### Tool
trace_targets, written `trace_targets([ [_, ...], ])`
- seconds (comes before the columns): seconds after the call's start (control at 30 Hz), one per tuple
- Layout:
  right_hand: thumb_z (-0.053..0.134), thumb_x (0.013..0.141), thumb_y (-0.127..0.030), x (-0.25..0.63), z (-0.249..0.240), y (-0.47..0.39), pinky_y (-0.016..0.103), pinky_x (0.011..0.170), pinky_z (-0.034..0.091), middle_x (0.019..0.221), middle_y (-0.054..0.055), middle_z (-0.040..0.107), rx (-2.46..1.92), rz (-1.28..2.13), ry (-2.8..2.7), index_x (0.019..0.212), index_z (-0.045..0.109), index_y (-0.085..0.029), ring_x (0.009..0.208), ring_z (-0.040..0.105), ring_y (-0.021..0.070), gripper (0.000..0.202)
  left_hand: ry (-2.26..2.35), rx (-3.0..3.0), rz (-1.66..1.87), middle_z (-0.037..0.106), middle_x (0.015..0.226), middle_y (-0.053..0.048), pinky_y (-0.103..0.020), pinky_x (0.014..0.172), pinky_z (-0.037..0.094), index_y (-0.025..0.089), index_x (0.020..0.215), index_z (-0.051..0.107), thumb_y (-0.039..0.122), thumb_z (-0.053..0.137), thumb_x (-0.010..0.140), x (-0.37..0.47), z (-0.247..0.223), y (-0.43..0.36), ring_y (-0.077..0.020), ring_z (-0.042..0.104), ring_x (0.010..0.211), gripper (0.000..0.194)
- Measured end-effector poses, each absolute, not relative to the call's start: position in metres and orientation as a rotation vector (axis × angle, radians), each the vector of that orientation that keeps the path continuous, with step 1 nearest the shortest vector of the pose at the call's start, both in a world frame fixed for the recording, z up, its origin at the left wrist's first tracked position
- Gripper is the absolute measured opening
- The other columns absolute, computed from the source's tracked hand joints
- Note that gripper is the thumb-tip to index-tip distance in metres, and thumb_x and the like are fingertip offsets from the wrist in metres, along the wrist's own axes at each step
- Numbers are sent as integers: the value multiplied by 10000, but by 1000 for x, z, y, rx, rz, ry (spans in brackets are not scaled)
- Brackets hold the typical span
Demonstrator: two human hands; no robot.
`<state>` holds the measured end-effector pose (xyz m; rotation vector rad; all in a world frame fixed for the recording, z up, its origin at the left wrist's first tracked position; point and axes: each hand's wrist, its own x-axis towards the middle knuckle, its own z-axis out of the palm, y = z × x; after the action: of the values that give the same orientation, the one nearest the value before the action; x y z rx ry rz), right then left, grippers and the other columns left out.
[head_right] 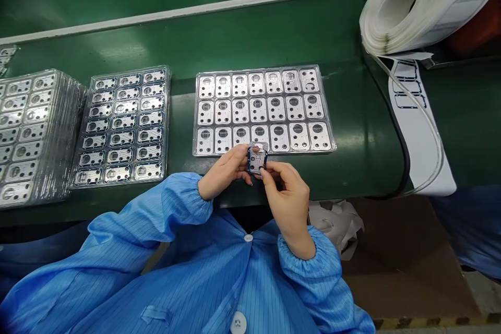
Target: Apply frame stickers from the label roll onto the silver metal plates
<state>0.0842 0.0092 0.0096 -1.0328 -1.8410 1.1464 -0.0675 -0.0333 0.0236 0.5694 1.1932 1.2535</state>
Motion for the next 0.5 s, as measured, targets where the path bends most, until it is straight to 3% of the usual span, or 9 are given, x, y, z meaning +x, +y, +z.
trace_targets([
  [0.3,660,880,-290,85,8,10,363,776,559,935,48,689,-1077,1193,-1807,967,694,-212,822,665,204,122,1183,561,1256,661,971,-127,-242,610,514,122,1164,530,624,396,928,-67,27,-33,-150,626,762,571],
  [0.5,636,894,-276,81,12,12,334,710,549,915,47,673,-1004,1091,-1868,954,687,-213,800,647,195,101,1181,551,1261,655,957,-120,-242,607,512,128,1182,529,631,428,913,-67,26,-34,-155,627,760,580],
])
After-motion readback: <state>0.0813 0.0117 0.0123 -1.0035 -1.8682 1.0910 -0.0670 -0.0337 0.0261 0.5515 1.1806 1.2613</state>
